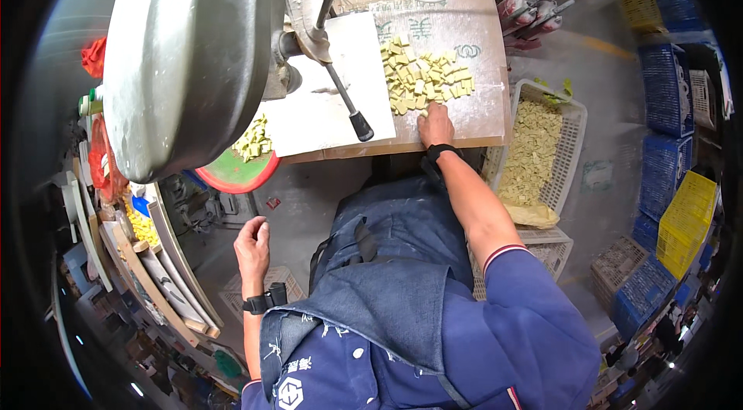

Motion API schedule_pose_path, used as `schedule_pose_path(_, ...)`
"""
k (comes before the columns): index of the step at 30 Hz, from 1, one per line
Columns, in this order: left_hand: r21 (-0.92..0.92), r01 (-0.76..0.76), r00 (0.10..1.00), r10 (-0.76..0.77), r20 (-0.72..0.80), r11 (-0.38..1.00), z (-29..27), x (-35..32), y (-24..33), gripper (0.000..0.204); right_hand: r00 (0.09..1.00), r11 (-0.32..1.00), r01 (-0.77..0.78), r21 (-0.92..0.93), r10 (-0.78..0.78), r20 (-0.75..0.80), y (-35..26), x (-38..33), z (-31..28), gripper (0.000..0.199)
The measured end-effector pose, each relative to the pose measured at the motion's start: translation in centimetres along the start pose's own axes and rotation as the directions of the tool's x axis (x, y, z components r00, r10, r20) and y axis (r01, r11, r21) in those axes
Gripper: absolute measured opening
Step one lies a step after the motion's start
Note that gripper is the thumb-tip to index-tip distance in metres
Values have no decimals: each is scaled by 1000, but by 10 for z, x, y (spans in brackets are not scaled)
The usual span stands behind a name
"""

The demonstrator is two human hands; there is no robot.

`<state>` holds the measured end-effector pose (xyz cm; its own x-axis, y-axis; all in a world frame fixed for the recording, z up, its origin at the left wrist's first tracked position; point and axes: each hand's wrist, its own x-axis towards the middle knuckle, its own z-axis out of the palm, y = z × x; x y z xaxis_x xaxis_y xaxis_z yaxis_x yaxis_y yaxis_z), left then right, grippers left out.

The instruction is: Manually stamping or punching small plastic blocks using a bench-top press machine.

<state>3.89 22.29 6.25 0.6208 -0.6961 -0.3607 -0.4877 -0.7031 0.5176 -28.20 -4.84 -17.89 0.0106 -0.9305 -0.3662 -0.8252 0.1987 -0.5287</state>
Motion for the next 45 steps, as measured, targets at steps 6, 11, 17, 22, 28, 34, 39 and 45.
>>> schedule_pose_path(6,-15,-47,993,49,106,999,21,-7,33,20,981,957,162,239,-182,64,34,-4,-15,28)
schedule_pose_path(11,-62,-248,958,254,135,967,35,-6,86,19,939,639,-136,757,-160,304,16,-41,-75,17)
schedule_pose_path(17,-173,-498,826,526,205,850,47,0,143,21,926,530,-69,845,-282,252,-21,-99,-132,13)
schedule_pose_path(22,-148,-717,656,731,190,682,62,-2,182,37,863,431,-177,885,-364,350,-59,-132,-162,18)
schedule_pose_path(28,-181,-874,414,886,206,451,78,1,204,39,708,161,-597,786,-354,611,-87,-151,-174,15)
schedule_pose_path(34,-349,-745,540,821,185,568,79,-4,196,26,648,17,-688,725,-434,626,-89,-149,-173,16)
schedule_pose_path(39,-466,-584,644,729,232,665,79,-5,194,21,595,-71,-760,646,-475,648,-94,-150,-163,15)
schedule_pose_path(45,-501,-496,671,679,297,709,79,-1,185,26,567,-98,-786,611,-508,648,-100,-151,-158,16)
